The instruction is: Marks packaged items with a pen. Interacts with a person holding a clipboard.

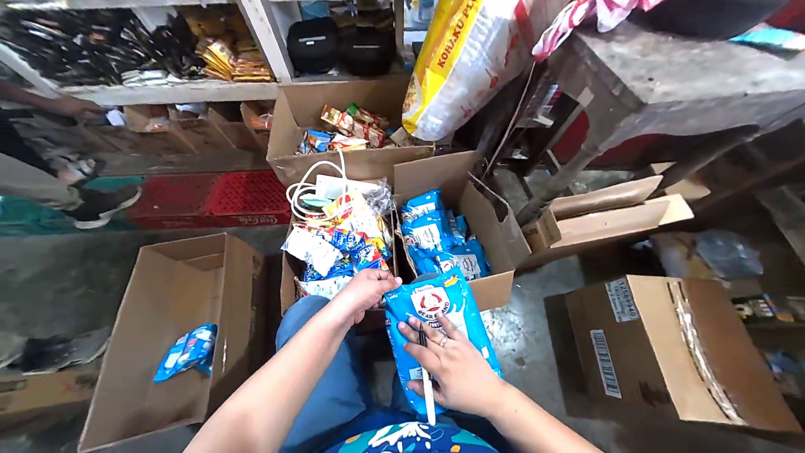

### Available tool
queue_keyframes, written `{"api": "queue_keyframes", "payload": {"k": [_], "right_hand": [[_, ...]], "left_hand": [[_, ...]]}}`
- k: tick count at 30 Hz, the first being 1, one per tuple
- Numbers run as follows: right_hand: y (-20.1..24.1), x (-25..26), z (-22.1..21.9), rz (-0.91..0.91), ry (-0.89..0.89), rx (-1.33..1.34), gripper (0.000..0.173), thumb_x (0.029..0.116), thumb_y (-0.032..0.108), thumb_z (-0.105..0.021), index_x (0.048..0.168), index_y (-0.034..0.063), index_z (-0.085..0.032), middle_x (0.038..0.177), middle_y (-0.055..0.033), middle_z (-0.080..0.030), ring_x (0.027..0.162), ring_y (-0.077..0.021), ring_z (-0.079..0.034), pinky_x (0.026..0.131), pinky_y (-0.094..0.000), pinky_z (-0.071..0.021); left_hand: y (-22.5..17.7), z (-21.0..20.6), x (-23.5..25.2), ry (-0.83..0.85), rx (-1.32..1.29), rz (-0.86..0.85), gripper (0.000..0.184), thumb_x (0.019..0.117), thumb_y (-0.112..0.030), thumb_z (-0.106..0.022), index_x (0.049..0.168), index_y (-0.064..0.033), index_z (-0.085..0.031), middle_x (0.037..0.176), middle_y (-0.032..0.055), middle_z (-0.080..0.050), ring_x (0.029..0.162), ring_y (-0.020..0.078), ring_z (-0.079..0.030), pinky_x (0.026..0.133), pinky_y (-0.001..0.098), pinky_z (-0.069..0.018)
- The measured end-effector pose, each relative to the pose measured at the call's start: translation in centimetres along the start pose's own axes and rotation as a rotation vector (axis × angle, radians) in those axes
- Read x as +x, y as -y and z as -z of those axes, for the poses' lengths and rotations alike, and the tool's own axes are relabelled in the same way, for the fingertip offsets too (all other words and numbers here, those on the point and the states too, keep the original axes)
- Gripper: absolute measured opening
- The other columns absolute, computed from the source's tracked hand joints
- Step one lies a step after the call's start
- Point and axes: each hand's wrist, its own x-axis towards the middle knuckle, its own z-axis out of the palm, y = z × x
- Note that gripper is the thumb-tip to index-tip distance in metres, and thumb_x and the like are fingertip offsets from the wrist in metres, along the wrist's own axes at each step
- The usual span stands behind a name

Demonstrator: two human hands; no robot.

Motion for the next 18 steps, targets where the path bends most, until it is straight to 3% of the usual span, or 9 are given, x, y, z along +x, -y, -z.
{"api": "queue_keyframes", "payload": {"k": [4, 8, 10, 11, 13, 15, 16, 18], "right_hand": [[-0.6, -0.1, -0.1, 0.004, 0.044, 0.048, 0.053, 0.1032, 0.057, -0.046, 0.127, 0.013, -0.063, 0.149, -0.0059, -0.058, 0.142, -0.0245, -0.051, 0.12, -0.0487, -0.0342], [-1.2, -0.4, 0.0, -0.008, -0.001, 0.182, 0.049, 0.1017, 0.057, -0.052, 0.12, 0.0128, -0.064, 0.142, -0.0048, -0.064, 0.138, -0.0204, -0.055, 0.121, -0.0462, -0.0333], [-1.5, -0.5, 0.0, -0.023, -0.103, 0.343, 0.04, 0.1016, 0.048, -0.059, 0.112, 0.0106, -0.066, 0.131, -0.0052, -0.071, 0.129, -0.0163, -0.062, 0.121, -0.044, -0.0347], [-1.5, -0.6, 0.0, -0.039, -0.167, 0.451, 0.034, 0.102, 0.042, -0.062, 0.11, 0.0097, -0.066, 0.124, -0.0056, -0.074, 0.122, -0.0146, -0.067, 0.119, -0.0424, -0.0377], [-1.3, -0.3, 0.5, -0.106, -0.3, 0.719, 0.031, 0.1043, 0.036, -0.06, 0.115, 0.0086, -0.067, 0.11, -0.0058, -0.077, 0.106, -0.0127, -0.072, 0.11, -0.0374, -0.0482], [-0.9, 0.8, 2.0, -0.247, -0.417, 0.954, 0.047, 0.1059, 0.052, -0.045, 0.125, 0.0145, -0.064, 0.1, 0.0001, -0.077, 0.091, -0.0099, -0.074, 0.087, -0.0304, -0.0612], [-0.8, 1.7, 3.1, -0.328, -0.465, 1.05, 0.056, 0.1035, 0.063, -0.038, 0.128, 0.0187, -0.064, 0.094, 0.0033, -0.077, 0.084, -0.008, -0.073, 0.077, -0.0279, -0.0616], [-1.1, 3.5, 4.6, -0.51, -0.551, 1.273, 0.064, 0.0958, 0.075, -0.037, 0.117, 0.0259, -0.073, 0.086, 0.0067, -0.075, 0.076, -0.0059, -0.07, 0.073, -0.0264, -0.0591]], "left_hand": [[2.1, -0.8, 1.4, -0.097, -0.271, 0.16, 0.019, 0.1067, -0.023, -0.054, 0.109, -0.0059, -0.063, 0.077, 0.0009, -0.058, 0.05, 0.0038, -0.043, 0.045, 0.0173, -0.0362], [5.3, -2.7, 0.0, -0.214, -0.302, 0.157, 0.058, 0.1072, -0.055, -0.038, 0.116, -0.0036, -0.064, 0.088, 0.0076, -0.062, 0.067, 0.0131, -0.053, 0.058, 0.029, -0.0439], [5.7, -4.0, -1.4, -0.223, -0.262, 0.028, 0.051, 0.108, -0.047, -0.043, 0.117, -0.0013, -0.064, 0.088, 0.007, -0.067, 0.07, 0.0102, -0.061, 0.06, 0.0258, -0.0493], [5.6, -4.4, -1.9, -0.212, -0.261, -0.036, 0.042, 0.1067, -0.038, -0.052, 0.121, 0.0005, -0.062, 0.094, 0.0081, -0.07, 0.077, 0.0101, -0.067, 0.067, 0.026, -0.055], [5.6, -4.9, -1.7, -0.202, -0.28, -0.116, 0.043, 0.0975, -0.024, -0.07, 0.126, 0.0045, -0.059, 0.105, 0.013, -0.072, 0.091, 0.015, -0.072, 0.083, 0.0319, -0.0614], [5.4, -5.0, -1.4, -0.205, -0.275, -0.138, 0.048, 0.0908, -0.02, -0.078, 0.126, 0.0052, -0.058, 0.107, 0.0138, -0.072, 0.093, 0.0162, -0.073, 0.085, 0.0329, -0.0617], [5.3, -4.9, -1.4, -0.2, -0.27, -0.139, 0.046, 0.0916, -0.019, -0.077, 0.126, 0.005, -0.058, 0.107, 0.0136, -0.072, 0.093, 0.0161, -0.073, 0.085, 0.0328, -0.0616], [4.9, -4.8, -1.7, -0.196, -0.26, -0.135, 0.036, 0.0985, -0.021, -0.069, 0.123, 0.0045, -0.061, 0.102, 0.0123, -0.073, 0.09, 0.0153, -0.073, 0.083, 0.0322, -0.0617]]}}
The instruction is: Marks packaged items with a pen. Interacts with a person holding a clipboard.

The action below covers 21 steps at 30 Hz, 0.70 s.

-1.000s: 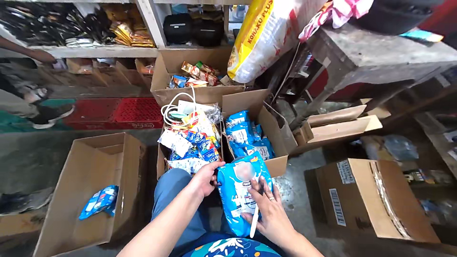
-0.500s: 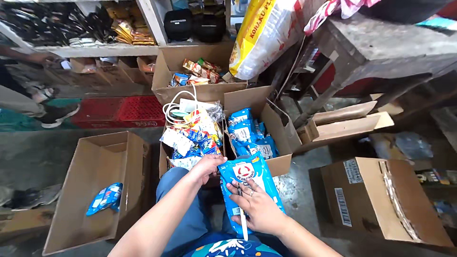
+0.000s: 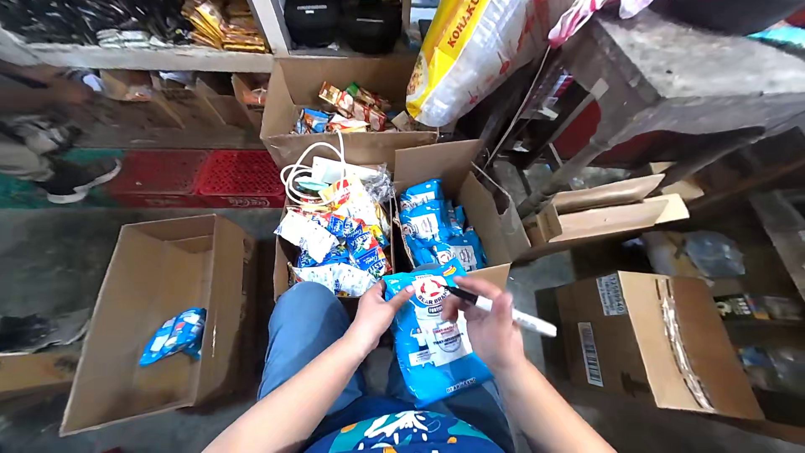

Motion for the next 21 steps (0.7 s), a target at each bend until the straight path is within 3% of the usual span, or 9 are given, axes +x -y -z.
{"api": "queue_keyframes", "payload": {"k": [1, 3, 5, 7, 12, 15, 21], "right_hand": [[0.4, 0.8, -0.4, -0.097, -0.058, 0.099, 0.063, 0.0961, 0.074, -0.039, 0.108, 0.0242, -0.076, 0.084, 0.006, -0.074, 0.075, -0.0066, -0.069, 0.075, -0.0279, -0.059], [0.5, 1.9, -1.5, -0.281, -0.151, 0.258, 0.055, 0.1087, 0.05, -0.032, 0.097, 0.0128, -0.071, 0.084, 0.0009, -0.073, 0.074, -0.0111, -0.07, 0.078, -0.0326, -0.0608], [-0.4, 2.3, -2.7, -0.382, -0.203, 0.321, 0.047, 0.1116, 0.028, -0.028, 0.097, 0.0063, -0.067, 0.081, -0.0015, -0.071, 0.073, -0.0121, -0.068, 0.078, -0.0328, -0.0599], [-1.8, 1.9, -3.1, -0.344, -0.241, 0.331, 0.038, 0.1095, 0.015, -0.033, 0.097, 0.0041, -0.068, 0.085, -0.0029, -0.071, 0.075, -0.0115, -0.069, 0.078, -0.0298, -0.06], [-2.9, 1.0, -2.4, -0.168, -0.245, 0.248, 0.029, 0.1056, 0.011, -0.044, 0.096, 0.0063, -0.071, 0.089, -0.0018, -0.074, 0.077, -0.009, -0.069, 0.075, -0.0255, -0.0593], [-2.5, 1.0, -1.5, -0.049, -0.201, -0.034, 0.021, 0.1034, 0.007, -0.052, 0.095, 0.0066, -0.071, 0.088, 0.0042, -0.072, 0.079, -0.0022, -0.067, 0.075, -0.0204, -0.0572], [-2.6, 1.6, 0.2, -0.095, -0.193, -0.197, 0.013, 0.0997, 0.008, -0.059, 0.087, 0.0092, -0.062, 0.074, 0.0071, -0.065, 0.064, -0.0002, -0.061, 0.062, -0.0179, -0.0542]], "left_hand": [[-0.1, 0.0, 0.0, 0.001, 0.01, -0.009, 0.03, 0.1019, -0.022, -0.064, 0.118, 0.0039, -0.063, 0.099, 0.0114, -0.073, 0.087, 0.0148, -0.073, 0.081, 0.0318, -0.0617], [-0.3, -0.2, 0.1, -0.011, 0.051, -0.03, 0.027, 0.1062, -0.023, -0.056, 0.108, 0.0019, -0.065, 0.091, 0.0089, -0.071, 0.081, 0.0128, -0.071, 0.077, 0.0305, -0.0599], [-0.4, -0.4, 0.1, -0.025, 0.082, -0.067, 0.027, 0.1074, -0.023, -0.053, 0.101, 0.0003, -0.066, 0.086, 0.006, -0.069, 0.078, 0.0099, -0.068, 0.075, 0.0285, -0.0576], [-0.4, -0.2, -0.1, -0.016, 0.086, -0.097, 0.028, 0.1083, -0.022, -0.051, 0.102, 0.0006, -0.066, 0.087, 0.0063, -0.071, 0.079, 0.0101, -0.07, 0.075, 0.0285, -0.0587], [0.1, -0.1, -0.2, 0.029, 0.019, -0.155, 0.025, 0.1083, -0.018, -0.05, 0.105, 0.0015, -0.066, 0.091, 0.006, -0.072, 0.084, 0.009, -0.071, 0.079, 0.027, -0.0593], [-0.1, 0.0, -0.2, 0.071, -0.023, -0.144, 0.019, 0.0999, -0.009, -0.063, 0.113, 0.0043, -0.064, 0.097, 0.0082, -0.074, 0.086, 0.0109, -0.073, 0.081, 0.0279, -0.0616], [0.3, 0.0, -0.3, 0.12, 0.033, -0.033, 0.072, 0.0794, -0.01, -0.084, 0.139, 0.0043, -0.046, 0.116, 0.0141, -0.07, 0.101, 0.0162, -0.072, 0.089, 0.0311, -0.0615]]}}
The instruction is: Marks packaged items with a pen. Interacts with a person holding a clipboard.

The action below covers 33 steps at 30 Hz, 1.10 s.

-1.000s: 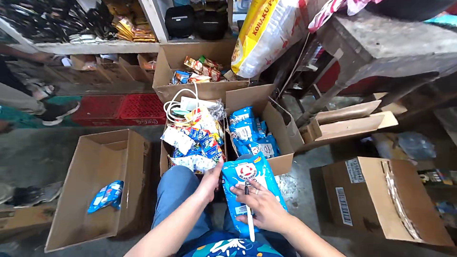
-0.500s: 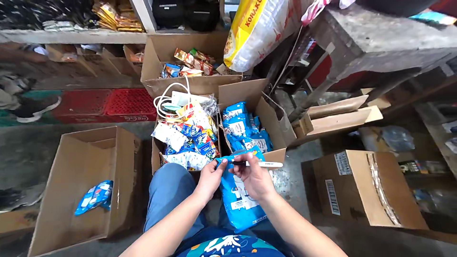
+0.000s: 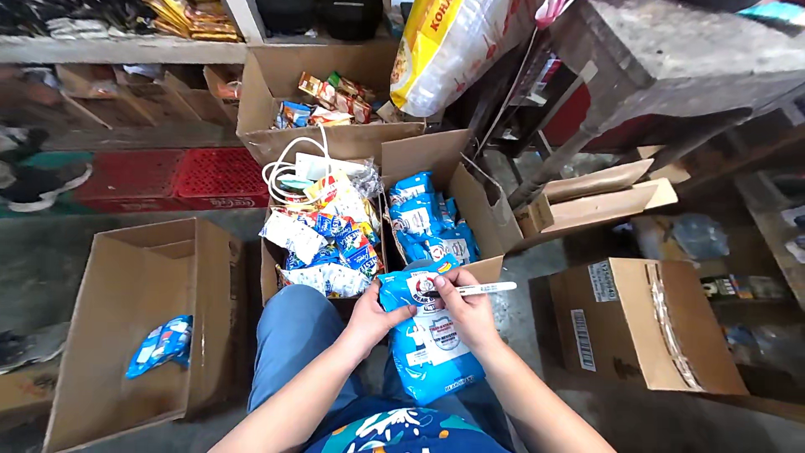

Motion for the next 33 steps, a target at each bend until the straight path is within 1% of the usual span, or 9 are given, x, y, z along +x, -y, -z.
{"api": "queue_keyframes", "payload": {"k": [3, 6, 10, 14, 20, 23, 26, 31, 33], "right_hand": [[0.1, -0.1, -0.3, 0.012, 0.031, -0.054, 0.014, 0.0962, 0.008, -0.064, 0.083, 0.0108, -0.06, 0.07, 0.0087, -0.062, 0.061, 0.0015, -0.059, 0.06, -0.0162, -0.0518], [0.7, -0.3, -0.7, 0.045, 0.055, -0.135, 0.021, 0.0912, 0.01, -0.072, 0.077, 0.0127, -0.057, 0.064, 0.0109, -0.057, 0.056, 0.004, -0.054, 0.055, -0.0137, -0.0468], [0.0, -0.3, -0.8, 0.028, 0.03, -0.203, 0.023, 0.0864, 0.011, -0.077, 0.071, 0.0122, -0.059, 0.061, 0.0109, -0.059, 0.055, 0.0051, -0.054, 0.055, -0.0136, -0.0466], [-0.6, -0.5, -0.5, 0.032, -0.001, -0.161, 0.025, 0.0861, 0.006, -0.074, 0.068, 0.0126, -0.059, 0.06, 0.0102, -0.058, 0.054, 0.0039, -0.055, 0.053, -0.0143, -0.0467], [-0.9, -1.0, -0.3, 0.075, -0.019, -0.136, 0.025, 0.0849, 0.003, -0.073, 0.066, 0.0122, -0.059, 0.059, 0.01, -0.059, 0.053, 0.0038, -0.054, 0.052, -0.0142, -0.0468], [-1.3, -1.0, -0.3, 0.093, 0.012, -0.158, 0.023, 0.0858, 0.004, -0.073, 0.067, 0.0106, -0.061, 0.061, 0.0099, -0.06, 0.055, 0.0049, -0.055, 0.053, -0.0135, -0.0466], [-1.6, -1.0, -0.3, 0.121, 0.03, -0.226, 0.022, 0.0861, 0.007, -0.072, 0.067, 0.0089, -0.062, 0.061, 0.0097, -0.059, 0.055, 0.0067, -0.052, 0.053, -0.0124, -0.0436], [-1.7, -1.0, -0.2, 0.108, 0.055, -0.286, 0.024, 0.085, 0.01, -0.072, 0.065, 0.0108, -0.06, 0.059, 0.0109, -0.056, 0.054, 0.0076, -0.049, 0.051, -0.0125, -0.0408], [-1.5, -1.0, -0.4, 0.107, 0.036, -0.273, 0.024, 0.0845, 0.007, -0.07, 0.064, 0.0112, -0.059, 0.058, 0.0112, -0.055, 0.053, 0.0076, -0.048, 0.051, -0.012, -0.04]], "left_hand": [[-0.3, 0.2, -0.4, 0.037, 0.018, 0.025, 0.082, 0.0752, -0.007, -0.085, 0.143, 0.0026, -0.04, 0.121, 0.0141, -0.067, 0.105, 0.0162, -0.071, 0.091, 0.0316, -0.061], [-0.7, 0.2, -0.8, 0.042, 0.053, 0.037, 0.084, 0.0736, -0.003, -0.085, 0.145, 0.0018, -0.04, 0.123, 0.0147, -0.065, 0.107, 0.016, -0.07, 0.093, 0.0308, -0.0596], [-0.9, 0.1, -1.2, 0.044, 0.069, 0.036, 0.085, 0.0735, -0.002, -0.084, 0.145, 0.0026, -0.038, 0.124, 0.0144, -0.065, 0.108, 0.015, -0.069, 0.093, 0.029, -0.0589], [-0.7, -0.1, -1.3, 0.057, 0.044, 0.024, 0.082, 0.0735, -0.001, -0.084, 0.143, 0.0021, -0.04, 0.123, 0.0142, -0.066, 0.107, 0.0156, -0.07, 0.092, 0.0294, -0.0598], [-0.5, -0.2, -1.1, 0.064, 0.037, 0.02, 0.084, 0.0729, -0.003, -0.084, 0.144, 0.002, -0.039, 0.124, 0.0141, -0.065, 0.108, 0.015, -0.07, 0.093, 0.029, -0.0595], [-0.4, -0.2, -1.1, 0.057, 0.053, 0.019, 0.084, 0.0729, -0.004, -0.084, 0.144, 0.0019, -0.04, 0.123, 0.014, -0.066, 0.108, 0.015, -0.069, 0.093, 0.0294, -0.0592], [-0.4, -0.2, -1.0, 0.055, 0.066, 0.019, 0.083, 0.0739, -0.004, -0.084, 0.144, 0.0022, -0.04, 0.123, 0.014, -0.066, 0.108, 0.015, -0.069, 0.093, 0.0296, -0.0593], [-0.4, -0.2, -1.0, 0.051, 0.052, 0.024, 0.08, 0.0735, -0.003, -0.084, 0.141, 0.0014, -0.042, 0.121, 0.0134, -0.066, 0.106, 0.0147, -0.07, 0.092, 0.0294, -0.0598], [-0.3, -0.2, -1.0, 0.05, 0.056, 0.025, 0.082, 0.0733, -0.003, -0.084, 0.143, 0.0018, -0.041, 0.122, 0.0136, -0.066, 0.107, 0.0147, -0.07, 0.092, 0.029, -0.0595]]}}
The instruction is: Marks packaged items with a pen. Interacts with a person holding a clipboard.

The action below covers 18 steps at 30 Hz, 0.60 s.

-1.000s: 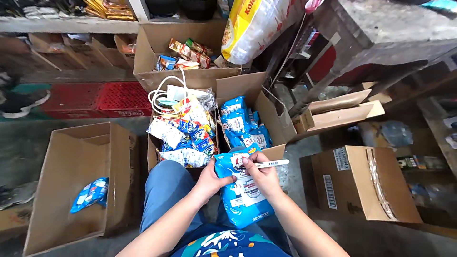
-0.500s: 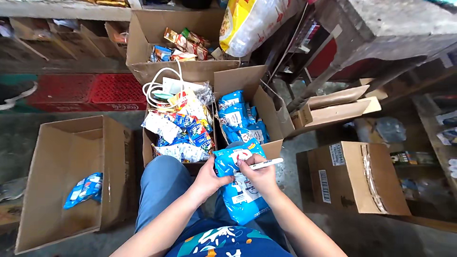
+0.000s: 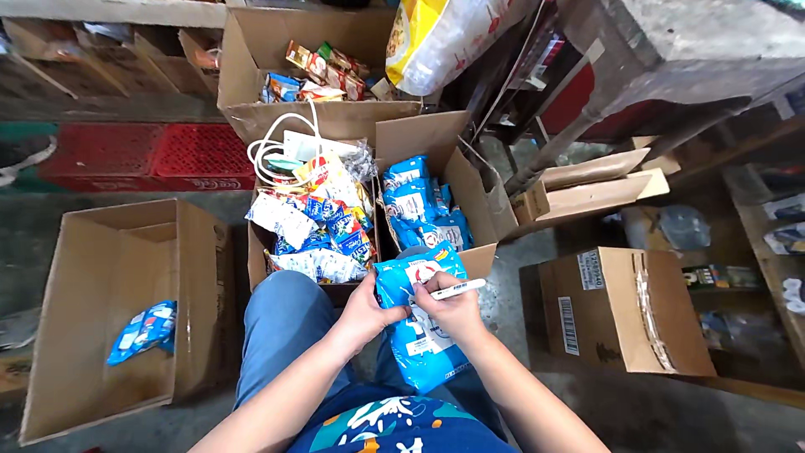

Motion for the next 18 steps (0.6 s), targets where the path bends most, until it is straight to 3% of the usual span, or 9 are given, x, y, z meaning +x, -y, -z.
{"api": "queue_keyframes", "payload": {"k": [3, 10, 13, 18], "right_hand": [[0.38, 0.07, -0.04, -0.027, -0.073, 0.062, 0.022, 0.082, 0.001, -0.069, 0.065, 0.0119, -0.06, 0.058, 0.0117, -0.057, 0.052, 0.0074, -0.051, 0.05, -0.0111, -0.0427], [-0.13, -0.21, -0.15, 0.034, -0.048, -0.027, 0.022, 0.083, 0.004, -0.068, 0.063, 0.009, -0.06, 0.059, 0.0099, -0.056, 0.055, 0.008, -0.049, 0.052, -0.0115, -0.0406], [0.19, 0.05, -0.12, -0.006, -0.086, 0.037, 0.021, 0.0815, 0.0, -0.068, 0.066, 0.0113, -0.059, 0.059, 0.0109, -0.058, 0.053, 0.0073, -0.052, 0.051, -0.0112, -0.0442], [-0.21, -0.19, -0.06, 0.035, -0.032, -0.039, 0.022, 0.0827, 0.005, -0.067, 0.063, 0.0096, -0.057, 0.059, 0.01, -0.054, 0.055, 0.0076, -0.048, 0.052, -0.012, -0.039]], "left_hand": [[-0.07, 0.0, 0.05, 0.001, 0.002, -0.001, 0.084, 0.0719, -0.005, -0.085, 0.144, 0.0018, -0.04, 0.122, 0.0138, -0.066, 0.107, 0.0148, -0.07, 0.092, 0.029, -0.0595], [-0.05, -0.05, 0.1, 0.003, -0.002, 0.011, 0.083, 0.0724, -0.003, -0.084, 0.143, 0.0018, -0.041, 0.122, 0.0138, -0.066, 0.107, 0.0146, -0.07, 0.092, 0.0291, -0.0595], [-0.21, -0.06, 0.01, 0.001, -0.014, 0.008, 0.083, 0.0728, -0.003, -0.084, 0.144, 0.0017, -0.04, 0.123, 0.0143, -0.066, 0.107, 0.0147, -0.07, 0.092, 0.029, -0.0595], [0.03, -0.01, 0.07, 0.003, -0.008, 0.007, 0.083, 0.0723, -0.003, -0.084, 0.142, 0.0019, -0.041, 0.122, 0.0142, -0.065, 0.107, 0.0151, -0.069, 0.092, 0.0294, -0.0596]]}}
